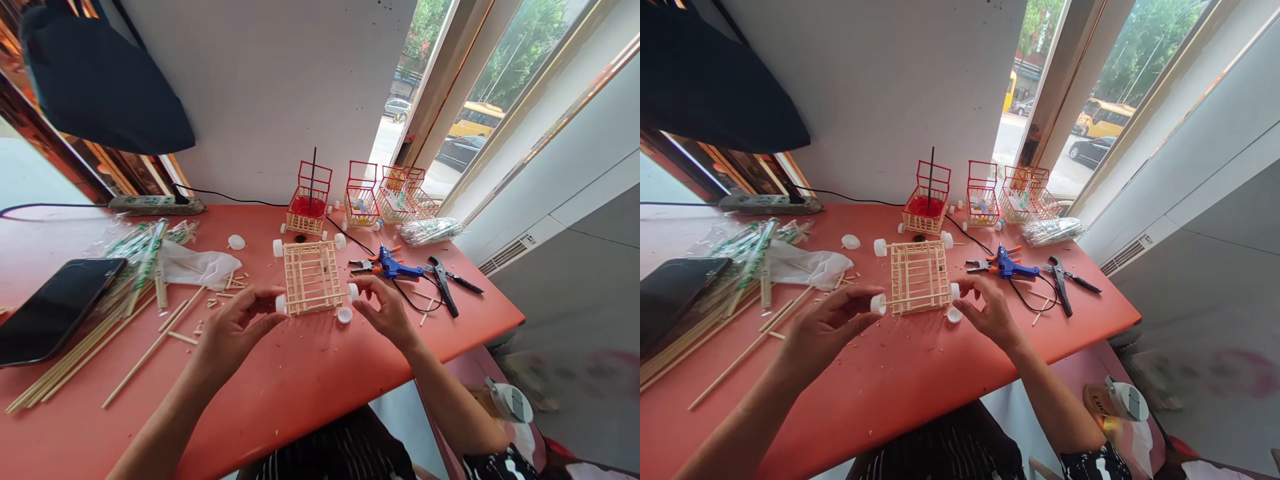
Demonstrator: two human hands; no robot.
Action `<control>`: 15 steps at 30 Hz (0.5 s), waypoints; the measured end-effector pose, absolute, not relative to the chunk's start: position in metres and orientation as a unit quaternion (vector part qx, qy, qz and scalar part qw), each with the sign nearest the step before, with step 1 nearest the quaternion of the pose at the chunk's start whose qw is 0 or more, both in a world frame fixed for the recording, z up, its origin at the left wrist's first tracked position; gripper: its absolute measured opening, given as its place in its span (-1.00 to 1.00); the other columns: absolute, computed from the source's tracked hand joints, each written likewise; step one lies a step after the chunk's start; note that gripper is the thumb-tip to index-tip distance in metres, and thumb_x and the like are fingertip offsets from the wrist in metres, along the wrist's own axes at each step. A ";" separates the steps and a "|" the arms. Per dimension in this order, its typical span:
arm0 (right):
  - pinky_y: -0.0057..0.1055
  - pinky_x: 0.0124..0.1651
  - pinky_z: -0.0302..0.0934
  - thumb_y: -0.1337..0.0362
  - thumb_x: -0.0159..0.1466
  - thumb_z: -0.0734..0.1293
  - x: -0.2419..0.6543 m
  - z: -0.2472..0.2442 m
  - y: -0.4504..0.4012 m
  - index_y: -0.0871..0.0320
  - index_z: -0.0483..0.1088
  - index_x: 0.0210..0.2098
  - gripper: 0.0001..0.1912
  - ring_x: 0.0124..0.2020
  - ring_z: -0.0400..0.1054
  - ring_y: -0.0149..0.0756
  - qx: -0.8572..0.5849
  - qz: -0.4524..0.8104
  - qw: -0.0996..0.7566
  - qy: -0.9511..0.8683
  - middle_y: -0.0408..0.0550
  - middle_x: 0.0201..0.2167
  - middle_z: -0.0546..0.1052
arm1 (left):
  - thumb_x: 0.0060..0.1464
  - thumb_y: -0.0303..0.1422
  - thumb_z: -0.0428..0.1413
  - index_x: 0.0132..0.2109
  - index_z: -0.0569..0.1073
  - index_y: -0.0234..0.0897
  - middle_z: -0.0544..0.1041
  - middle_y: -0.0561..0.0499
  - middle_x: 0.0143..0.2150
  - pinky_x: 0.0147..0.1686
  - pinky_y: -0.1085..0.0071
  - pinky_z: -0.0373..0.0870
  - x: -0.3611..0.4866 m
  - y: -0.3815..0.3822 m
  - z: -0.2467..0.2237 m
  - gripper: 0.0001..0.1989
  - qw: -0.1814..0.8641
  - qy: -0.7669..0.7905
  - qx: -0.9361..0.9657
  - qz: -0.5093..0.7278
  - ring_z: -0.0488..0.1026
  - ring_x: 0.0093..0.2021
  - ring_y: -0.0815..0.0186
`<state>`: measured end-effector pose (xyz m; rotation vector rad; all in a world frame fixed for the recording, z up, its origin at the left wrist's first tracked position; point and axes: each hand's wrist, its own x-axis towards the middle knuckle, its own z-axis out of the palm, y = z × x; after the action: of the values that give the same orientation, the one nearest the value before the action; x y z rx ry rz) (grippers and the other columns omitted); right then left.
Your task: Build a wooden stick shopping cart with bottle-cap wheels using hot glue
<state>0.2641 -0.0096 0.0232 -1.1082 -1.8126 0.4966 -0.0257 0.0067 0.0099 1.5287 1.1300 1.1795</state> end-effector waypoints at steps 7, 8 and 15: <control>-0.36 -0.19 0.27 0.09 0.40 0.38 0.271 0.007 -0.004 0.07 0.48 0.06 -0.69 -0.14 0.47 -0.26 -0.452 0.184 0.454 -0.746 -0.03 -0.11 0.61 | -0.02 -0.04 0.34 -0.07 0.58 -0.18 0.60 0.00 -0.24 -0.15 0.34 0.51 -0.025 0.005 0.001 -0.57 0.409 0.478 0.638 0.444 0.57 -0.21 0.22; -0.36 -0.19 0.27 0.09 0.39 0.38 0.271 0.007 -0.005 0.07 0.48 0.06 -0.69 -0.14 0.47 -0.26 -0.450 0.182 0.454 -0.747 -0.04 -0.11 0.61 | -0.02 -0.03 0.34 -0.07 0.58 -0.17 0.60 0.01 -0.23 -0.15 0.34 0.50 -0.026 0.005 0.001 -0.56 0.405 0.479 0.642 0.441 0.57 -0.21 0.23; -0.36 -0.18 0.26 0.09 0.38 0.40 0.270 0.005 -0.008 0.04 0.44 0.09 -0.67 -0.11 0.45 -0.24 -0.442 0.192 0.443 -0.756 -0.04 -0.07 0.58 | 0.00 0.03 0.31 -0.06 0.58 -0.13 0.61 -0.01 -0.15 -0.16 0.30 0.48 -0.029 0.002 0.001 -0.55 0.378 0.499 0.658 0.419 0.58 -0.21 0.20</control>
<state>0.2702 -0.0079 0.0047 -1.0962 -1.8751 0.4755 -0.0286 0.0020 0.0014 1.6817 1.2745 1.0709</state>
